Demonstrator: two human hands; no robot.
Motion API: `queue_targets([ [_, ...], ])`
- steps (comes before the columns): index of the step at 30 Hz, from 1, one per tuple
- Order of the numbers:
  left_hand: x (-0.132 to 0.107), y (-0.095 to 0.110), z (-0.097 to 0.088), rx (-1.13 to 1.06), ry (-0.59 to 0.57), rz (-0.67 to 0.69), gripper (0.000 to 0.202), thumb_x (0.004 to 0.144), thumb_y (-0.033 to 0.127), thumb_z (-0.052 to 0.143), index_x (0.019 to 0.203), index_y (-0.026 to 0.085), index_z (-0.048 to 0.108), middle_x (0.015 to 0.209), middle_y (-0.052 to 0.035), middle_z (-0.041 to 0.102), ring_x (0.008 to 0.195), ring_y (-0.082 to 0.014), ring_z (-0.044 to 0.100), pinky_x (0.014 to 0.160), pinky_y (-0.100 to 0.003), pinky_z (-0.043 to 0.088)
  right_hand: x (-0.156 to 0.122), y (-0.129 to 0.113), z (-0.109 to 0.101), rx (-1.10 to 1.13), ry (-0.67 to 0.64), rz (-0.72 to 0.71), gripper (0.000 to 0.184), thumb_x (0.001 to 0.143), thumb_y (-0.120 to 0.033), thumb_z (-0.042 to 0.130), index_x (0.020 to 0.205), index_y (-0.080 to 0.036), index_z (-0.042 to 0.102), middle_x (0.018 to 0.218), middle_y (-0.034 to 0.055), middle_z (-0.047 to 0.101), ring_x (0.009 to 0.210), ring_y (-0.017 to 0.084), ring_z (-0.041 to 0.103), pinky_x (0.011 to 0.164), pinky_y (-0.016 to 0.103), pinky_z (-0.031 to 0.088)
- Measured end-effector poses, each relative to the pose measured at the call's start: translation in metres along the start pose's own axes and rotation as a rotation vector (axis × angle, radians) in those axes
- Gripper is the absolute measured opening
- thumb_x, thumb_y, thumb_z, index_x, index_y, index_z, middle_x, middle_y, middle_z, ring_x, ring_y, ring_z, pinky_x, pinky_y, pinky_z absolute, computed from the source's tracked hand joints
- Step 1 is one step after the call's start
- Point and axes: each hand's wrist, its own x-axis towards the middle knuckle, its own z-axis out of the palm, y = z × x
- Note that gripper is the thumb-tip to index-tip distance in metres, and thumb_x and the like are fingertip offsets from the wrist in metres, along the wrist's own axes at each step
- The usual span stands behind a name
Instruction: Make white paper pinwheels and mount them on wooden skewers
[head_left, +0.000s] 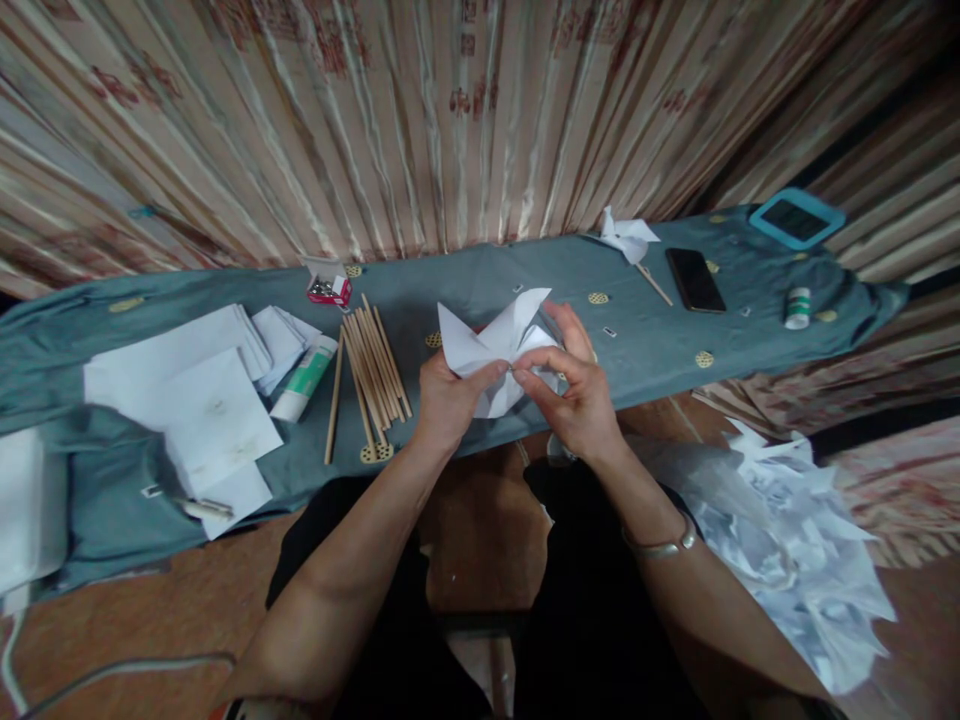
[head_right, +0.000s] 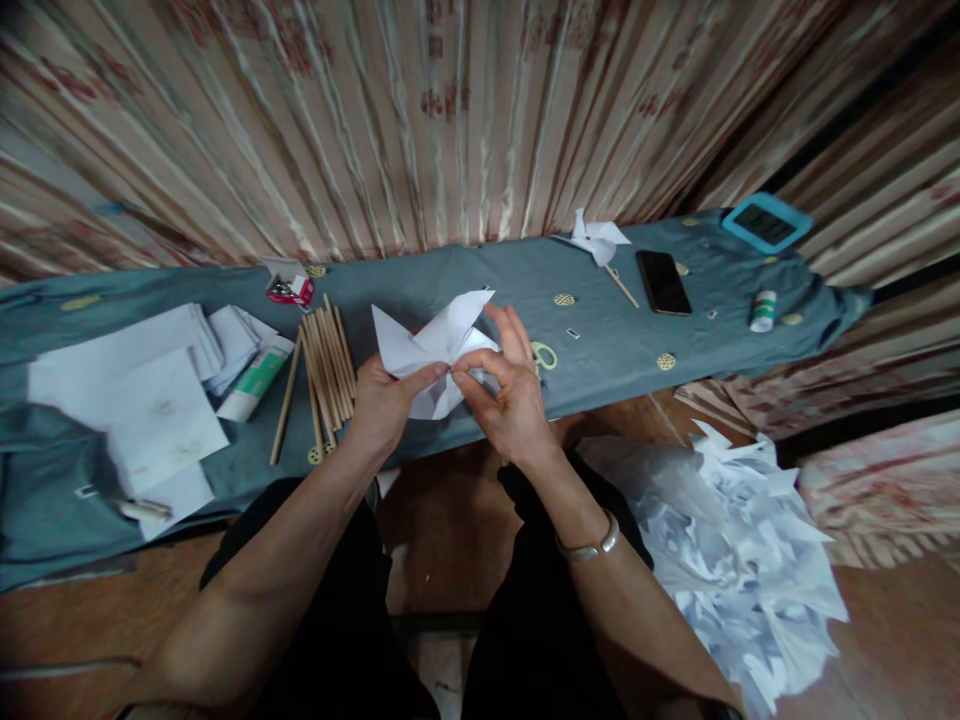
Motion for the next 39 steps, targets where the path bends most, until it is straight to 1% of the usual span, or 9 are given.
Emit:
queue_targets([
  [9, -0.0002, 0.0012, -0.0016, 0.001, -0.033, 0.006, 0.032, 0.055, 0.023, 0.082, 0.085, 0.016, 0.072, 0.079, -0.0009, 0.072, 0.071, -0.0157, 0.064, 0.067, -0.026, 0.05, -0.0005, 0.0027, 0.0004, 0.028, -0.025, 0.024, 0.012, 0.087, -0.034, 0.06, 0.084, -0.023, 0.066, 0.152, 0.0023, 0.039, 0.147, 0.029, 0.023, 0.117, 0.056, 0.021],
  [12, -0.0001, 0.0012, -0.0025, 0.011, -0.046, 0.0, 0.034, 0.055, 0.024, 0.082, 0.087, 0.016, 0.073, 0.079, -0.001, 0.072, 0.07, -0.0156, 0.064, 0.066, -0.026, 0.05, -0.0001, 0.0036, 0.0002, 0.067, -0.039, 0.049, 0.012, 0.086, -0.035, 0.061, 0.084, -0.024, 0.066, 0.151, 0.0024, 0.041, 0.146, 0.029, 0.024, 0.117, 0.055, 0.021],
  [16, -0.0007, 0.0015, -0.0029, 0.027, -0.051, -0.003, 0.04, 0.055, 0.024, 0.082, 0.093, 0.016, 0.073, 0.078, -0.0008, 0.072, 0.067, -0.0151, 0.063, 0.063, -0.025, 0.049, 0.0001, 0.0058, 0.0004, 0.128, -0.057, 0.091, 0.014, 0.085, -0.036, 0.062, 0.084, -0.023, 0.067, 0.149, 0.0053, 0.043, 0.144, 0.028, 0.03, 0.117, 0.052, 0.023],
  [20, -0.0025, 0.0027, -0.0022, -0.008, -0.084, -0.025, 0.046, 0.054, 0.027, 0.084, 0.097, 0.015, 0.072, 0.077, -0.0005, 0.071, 0.065, -0.0137, 0.062, 0.062, -0.024, 0.048, 0.0003, 0.0082, 0.0009, 0.164, -0.063, 0.137, 0.015, 0.085, -0.036, 0.063, 0.083, -0.022, 0.068, 0.146, 0.0065, 0.047, 0.143, 0.028, 0.031, 0.117, 0.05, 0.024],
  [23, -0.0028, 0.0026, -0.0022, -0.018, -0.101, -0.037, 0.048, 0.051, 0.029, 0.086, 0.095, 0.016, 0.072, 0.078, -0.0004, 0.071, 0.066, -0.0138, 0.062, 0.063, -0.024, 0.049, 0.0005, 0.0085, 0.0014, 0.217, -0.059, 0.158, 0.014, 0.082, -0.036, 0.065, 0.081, -0.023, 0.068, 0.145, 0.0058, 0.048, 0.142, 0.029, 0.034, 0.116, 0.05, 0.024],
  [26, -0.0019, 0.001, -0.0031, -0.003, -0.094, -0.039, 0.046, 0.05, 0.03, 0.087, 0.09, 0.014, 0.071, 0.077, -0.001, 0.071, 0.067, -0.0142, 0.062, 0.062, -0.024, 0.049, 0.0005, 0.0079, 0.0026, 0.279, -0.054, 0.181, 0.013, 0.079, -0.037, 0.067, 0.08, -0.023, 0.069, 0.144, 0.0051, 0.05, 0.142, 0.028, 0.034, 0.116, 0.049, 0.023],
  [29, -0.0008, -0.0002, -0.0038, -0.007, -0.088, -0.046, 0.045, 0.05, 0.03, 0.087, 0.089, 0.013, 0.071, 0.075, -0.0006, 0.071, 0.064, -0.0133, 0.061, 0.06, -0.024, 0.048, 0.0005, 0.0067, 0.0043, 0.318, -0.039, 0.205, 0.015, 0.078, -0.037, 0.068, 0.079, -0.023, 0.069, 0.143, 0.0062, 0.051, 0.142, 0.027, 0.034, 0.116, 0.047, 0.023],
  [36, -0.0018, 0.0016, -0.0016, -0.062, -0.077, -0.079, 0.035, 0.051, 0.026, 0.087, 0.079, 0.013, 0.071, 0.068, 0.0017, 0.069, 0.058, -0.01, 0.059, 0.06, -0.022, 0.047, -0.0008, 0.0018, 0.0054, 0.314, 0.057, 0.208, 0.016, 0.074, -0.035, 0.072, 0.079, -0.021, 0.067, 0.14, 0.0098, 0.052, 0.137, 0.027, 0.041, 0.114, 0.046, 0.026],
  [39, -0.0009, 0.0013, -0.002, -0.085, -0.051, -0.098, 0.035, 0.05, 0.028, 0.087, 0.079, 0.013, 0.071, 0.071, 0.0002, 0.071, 0.06, -0.011, 0.061, 0.062, -0.023, 0.049, 0.0007, 0.0055, 0.0039, 0.354, 0.139, 0.25, 0.026, 0.068, -0.037, 0.077, 0.086, -0.021, 0.066, 0.142, 0.0102, 0.049, 0.134, 0.027, 0.045, 0.112, 0.046, 0.03],
])
